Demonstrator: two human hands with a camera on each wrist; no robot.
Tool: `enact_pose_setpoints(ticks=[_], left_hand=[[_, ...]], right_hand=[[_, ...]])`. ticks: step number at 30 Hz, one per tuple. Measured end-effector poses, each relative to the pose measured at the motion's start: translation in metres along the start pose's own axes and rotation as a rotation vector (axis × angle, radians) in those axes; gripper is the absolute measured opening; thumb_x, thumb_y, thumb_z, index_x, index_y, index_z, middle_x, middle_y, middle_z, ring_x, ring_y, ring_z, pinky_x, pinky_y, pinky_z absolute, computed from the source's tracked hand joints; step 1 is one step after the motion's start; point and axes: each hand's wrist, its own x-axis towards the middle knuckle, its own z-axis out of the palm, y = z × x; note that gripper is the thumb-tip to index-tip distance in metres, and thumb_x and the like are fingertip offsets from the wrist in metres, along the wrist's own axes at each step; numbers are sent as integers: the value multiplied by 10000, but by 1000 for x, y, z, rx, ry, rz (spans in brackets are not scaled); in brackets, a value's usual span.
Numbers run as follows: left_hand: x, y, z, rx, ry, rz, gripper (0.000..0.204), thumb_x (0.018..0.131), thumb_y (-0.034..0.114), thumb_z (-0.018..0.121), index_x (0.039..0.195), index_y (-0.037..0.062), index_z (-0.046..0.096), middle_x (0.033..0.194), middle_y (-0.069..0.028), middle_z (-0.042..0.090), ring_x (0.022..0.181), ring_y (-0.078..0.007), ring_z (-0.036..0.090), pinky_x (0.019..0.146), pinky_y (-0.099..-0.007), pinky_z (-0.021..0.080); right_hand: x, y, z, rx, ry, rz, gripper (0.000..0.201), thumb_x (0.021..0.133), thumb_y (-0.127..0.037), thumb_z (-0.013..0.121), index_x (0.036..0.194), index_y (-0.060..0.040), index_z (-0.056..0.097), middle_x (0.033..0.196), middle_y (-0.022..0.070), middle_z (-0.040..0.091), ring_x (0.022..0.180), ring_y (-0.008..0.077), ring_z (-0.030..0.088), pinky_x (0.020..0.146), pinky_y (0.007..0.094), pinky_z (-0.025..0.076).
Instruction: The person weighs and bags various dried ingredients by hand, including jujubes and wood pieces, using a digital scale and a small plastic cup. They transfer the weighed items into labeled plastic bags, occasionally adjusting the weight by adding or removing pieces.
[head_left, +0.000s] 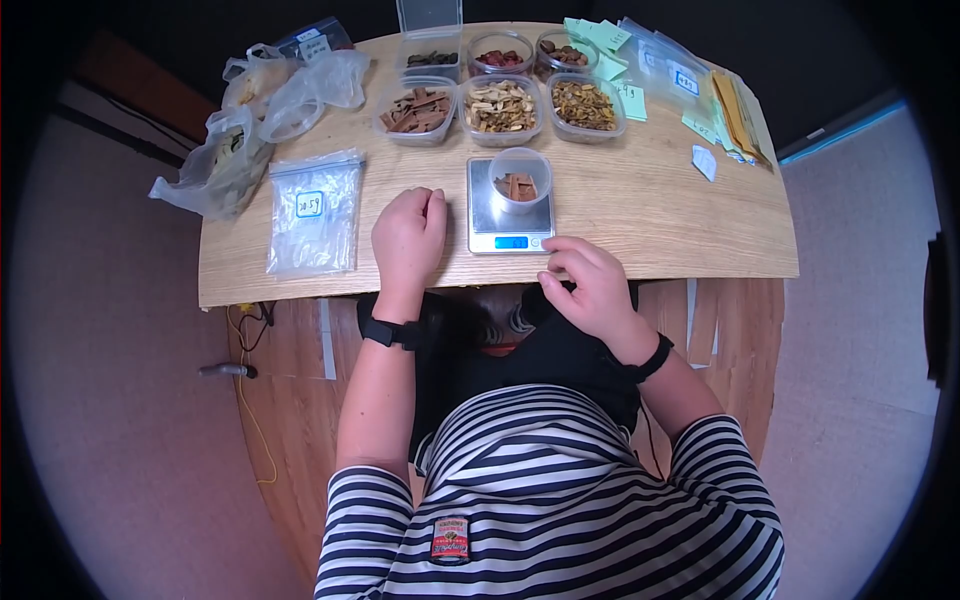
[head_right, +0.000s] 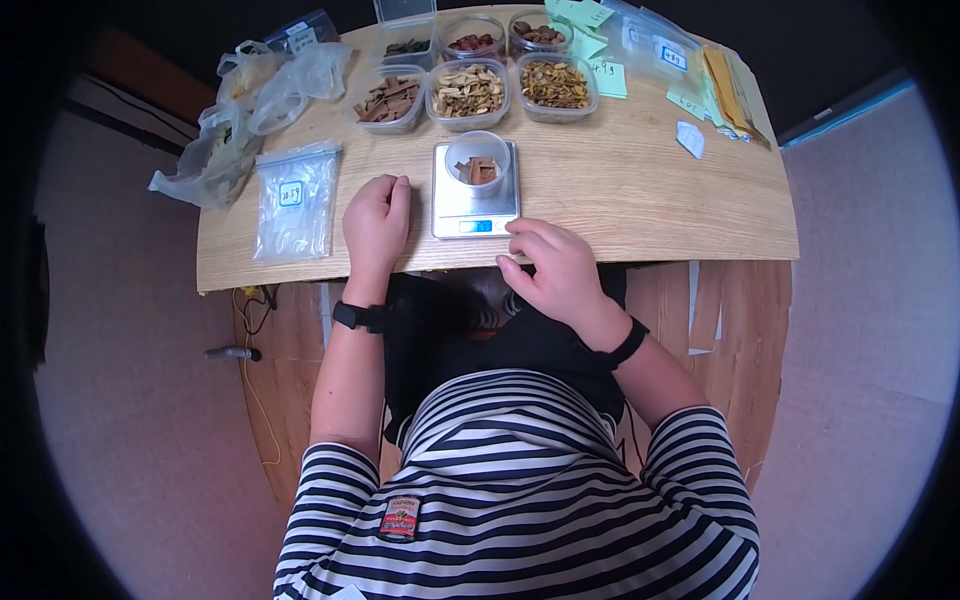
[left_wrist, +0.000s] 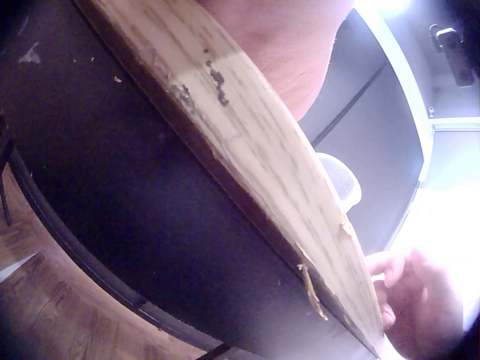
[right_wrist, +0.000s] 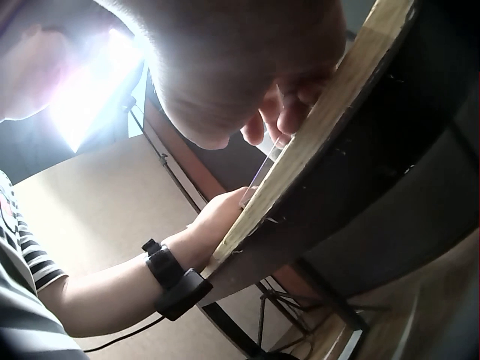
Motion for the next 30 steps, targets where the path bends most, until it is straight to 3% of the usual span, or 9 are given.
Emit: enact_pose_setpoints(ticks=[7,9,12,26,30], left_hand=[[1,0,0,19,-15,-1,279,961,242,599,791,28,657,760,-158,627,734,-381,614,656,-471,481],[1,0,0,5,3,10,278,962,242,597,793,28,658,762,-158,628,738,-380,614,658,-471,480],[-1,0,-1,-3,-11,-7,279,969,251,599,828,21,669,784,-168,639,754,-383,621,672,-456,484],[-1,-1,0,-9,-21,-19,281,974,261,599,873,14,688,814,-181,655,776,-386,633,691,-443,493],[0,-1,0,17,-21,-13,273,962,251,596,816,31,669,792,-154,650,758,-381,627,677,-473,492]], right_hand=[[2,-1,-1,-61,-40,-36,191,842,-179,739,842,-31,619,1067,130,694,810,276,687,706,355,561],[-9,7,1,179,0,147,165,844,-126,737,851,-23,607,1082,135,685,742,228,676,643,312,558],[-11,11,3,212,57,92,144,843,-77,729,856,-16,599,1085,133,679,688,180,653,592,271,543],[-10,8,5,207,72,88,136,838,-68,725,852,-12,602,1051,132,677,666,175,657,585,268,542],[-9,7,5,199,69,78,140,826,-74,730,854,-15,606,1053,128,675,664,185,655,587,278,540]])
